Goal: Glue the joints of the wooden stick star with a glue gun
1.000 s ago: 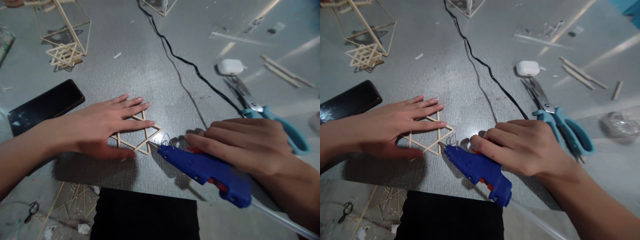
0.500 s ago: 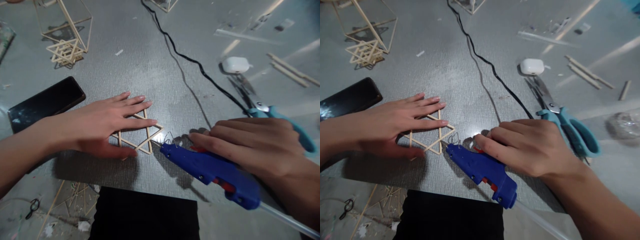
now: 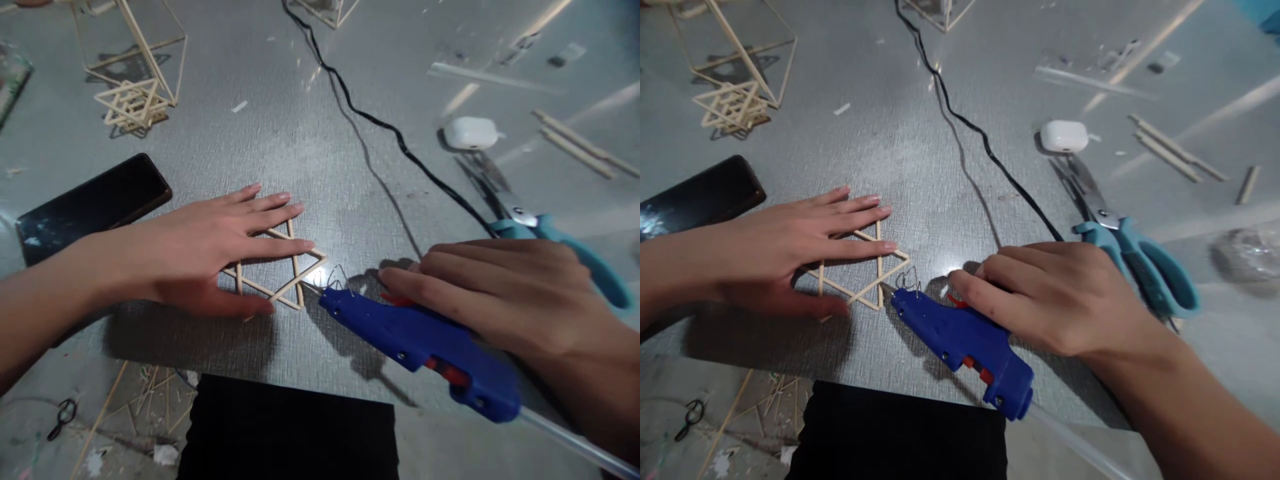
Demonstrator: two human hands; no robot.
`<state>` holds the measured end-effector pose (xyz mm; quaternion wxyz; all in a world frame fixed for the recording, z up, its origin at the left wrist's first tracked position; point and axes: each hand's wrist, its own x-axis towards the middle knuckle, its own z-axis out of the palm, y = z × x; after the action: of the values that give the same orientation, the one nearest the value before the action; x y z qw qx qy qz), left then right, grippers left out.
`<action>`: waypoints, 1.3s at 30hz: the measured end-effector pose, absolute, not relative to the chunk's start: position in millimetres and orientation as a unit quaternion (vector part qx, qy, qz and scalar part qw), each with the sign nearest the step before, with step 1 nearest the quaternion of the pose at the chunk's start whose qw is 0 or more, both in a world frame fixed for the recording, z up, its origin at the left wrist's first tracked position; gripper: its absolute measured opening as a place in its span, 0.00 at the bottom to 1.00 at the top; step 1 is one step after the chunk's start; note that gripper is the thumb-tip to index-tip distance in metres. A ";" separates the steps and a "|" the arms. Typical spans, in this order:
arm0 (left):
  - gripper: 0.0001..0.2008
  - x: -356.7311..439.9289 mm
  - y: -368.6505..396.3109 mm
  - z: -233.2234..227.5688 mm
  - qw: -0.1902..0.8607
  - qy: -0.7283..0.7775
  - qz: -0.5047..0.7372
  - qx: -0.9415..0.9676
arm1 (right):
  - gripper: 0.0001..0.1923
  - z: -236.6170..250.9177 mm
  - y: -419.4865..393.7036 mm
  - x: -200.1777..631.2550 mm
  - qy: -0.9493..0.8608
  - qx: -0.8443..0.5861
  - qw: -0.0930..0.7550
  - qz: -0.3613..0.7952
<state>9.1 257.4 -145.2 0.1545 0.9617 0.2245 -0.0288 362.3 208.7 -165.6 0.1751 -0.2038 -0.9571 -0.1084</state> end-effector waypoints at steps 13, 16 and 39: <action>0.38 7.7 257.2 -145.3 0.154 0.226 -0.025 0.961 | 0.04 -164.4 207.0 361.8 -0.955 -0.218 0.175 -0.097; 0.38 7.8 257.1 -145.3 0.151 0.225 -0.023 0.962 | 0.03 -163.8 206.6 361.1 -0.955 -0.218 0.177 -0.100; 0.39 6.6 256.6 -143.7 0.142 0.218 -0.024 0.965 | 0.08 -168.5 199.6 363.6 -0.948 -0.264 0.142 -0.109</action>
<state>6.6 256.6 -143.7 0.1421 0.9651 0.2185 -0.0240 363.6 199.6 -168.5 0.1425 -0.2639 -0.9478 -0.1086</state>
